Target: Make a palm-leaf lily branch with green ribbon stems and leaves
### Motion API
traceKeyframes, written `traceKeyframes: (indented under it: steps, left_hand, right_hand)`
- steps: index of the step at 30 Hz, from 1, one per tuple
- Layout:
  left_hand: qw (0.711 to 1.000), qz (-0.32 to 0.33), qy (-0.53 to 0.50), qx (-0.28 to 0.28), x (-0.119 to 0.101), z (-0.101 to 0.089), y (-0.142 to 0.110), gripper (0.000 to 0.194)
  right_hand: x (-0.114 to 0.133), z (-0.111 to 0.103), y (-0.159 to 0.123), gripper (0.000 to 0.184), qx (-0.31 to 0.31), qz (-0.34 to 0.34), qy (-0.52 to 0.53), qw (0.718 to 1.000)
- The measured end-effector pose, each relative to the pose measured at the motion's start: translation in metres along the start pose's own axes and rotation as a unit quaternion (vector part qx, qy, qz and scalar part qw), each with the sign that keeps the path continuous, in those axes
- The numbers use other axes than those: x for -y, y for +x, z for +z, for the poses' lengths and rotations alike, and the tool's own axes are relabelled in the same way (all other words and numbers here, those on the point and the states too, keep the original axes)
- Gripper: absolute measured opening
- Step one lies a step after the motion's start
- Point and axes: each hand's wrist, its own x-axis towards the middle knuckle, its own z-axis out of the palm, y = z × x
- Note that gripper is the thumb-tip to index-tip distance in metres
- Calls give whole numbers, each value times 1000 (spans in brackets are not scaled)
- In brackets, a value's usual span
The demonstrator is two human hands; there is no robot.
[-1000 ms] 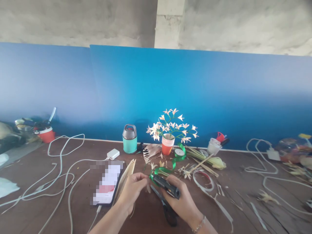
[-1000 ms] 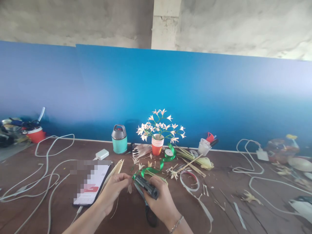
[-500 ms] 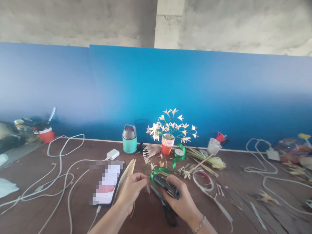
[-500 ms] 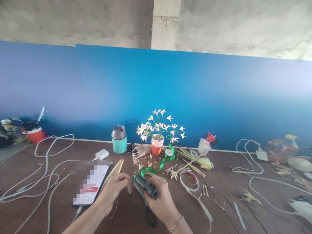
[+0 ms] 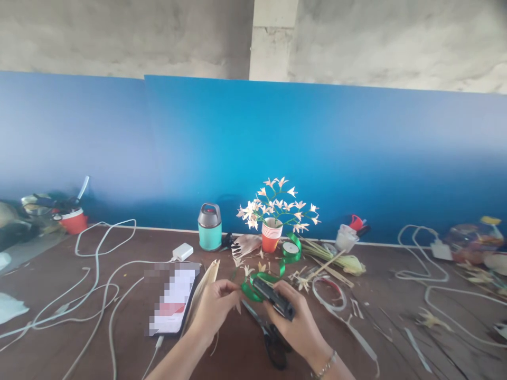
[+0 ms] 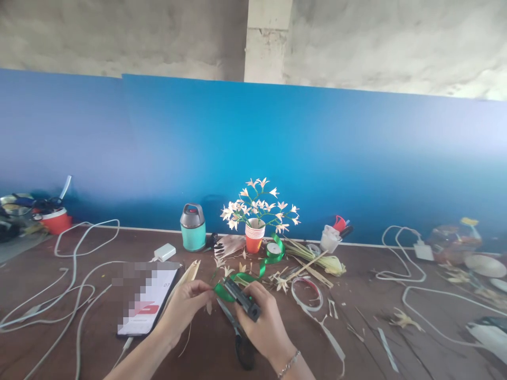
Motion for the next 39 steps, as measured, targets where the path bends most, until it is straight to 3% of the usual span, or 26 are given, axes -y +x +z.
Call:
traceKeyframes:
  steps: [4,7,10,13,15,17,19,22,24,26,27,28,29,31,32,35,39]
  left_hand:
    - [982,110,152,-13,6,-1,1,7]
    - [970,175,169,-26,5,-2,1,8]
    - [974,167,153,-28,6,-3,3,11]
    - [977,145,152,-19,8,-2,4,10]
    - [986,100,134,0,7,-1,3,10]
    - [993,60,98,19,5,1,2,13]
    - [997,35,51,35,2,2,0,13]
    - [998,1,-12,62,-3,3,-3,11]
    - [996,-15,-33,77,-6,4,-6,11]
    - [995,-20,-46,84,-9,5,-9,12]
    - [995,-20,-52,88,-10,5,-10,12]
    - [994,-21,-58,93,-11,6,-11,12]
    - [993,-21,-64,97,-11,6,-12,12]
    - [992,-25,-77,102,-9,8,-11,12]
    - [990,-29,-85,105,-8,8,-10,13]
    - [987,-47,-109,111,-4,8,-7,14]
    - [990,-48,-91,101,1,7,-2,13]
  right_hand:
    - [3,-5,4,21,-1,90,98,991]
    - [12,-18,7,12,-22,49,0,999]
    - [19,-29,1,11,108,53,12,993]
    - [16,-39,-3,24,56,147,56,986]
    - [4,-52,-2,12,1,105,-75,992]
    - [-14,-71,-2,20,-43,74,-268,960]
    - [-35,-91,-7,32,-22,116,-382,917]
    - [-55,-111,-22,31,42,215,-477,851]
    - [-55,-114,-29,31,62,237,-519,819]
    - [-44,-108,-30,33,44,225,-556,799]
    - [-36,-101,-28,37,25,206,-563,800]
    - [-26,-91,-24,36,6,172,-548,818]
    - [-16,-80,-20,35,-7,126,-507,853]
    - [4,-52,-12,32,37,1,-372,928]
    - [11,-38,-9,35,58,-43,-312,947]
    - [23,-1,-6,46,54,-98,-236,965]
    - [16,19,-10,19,-12,-156,-248,956]
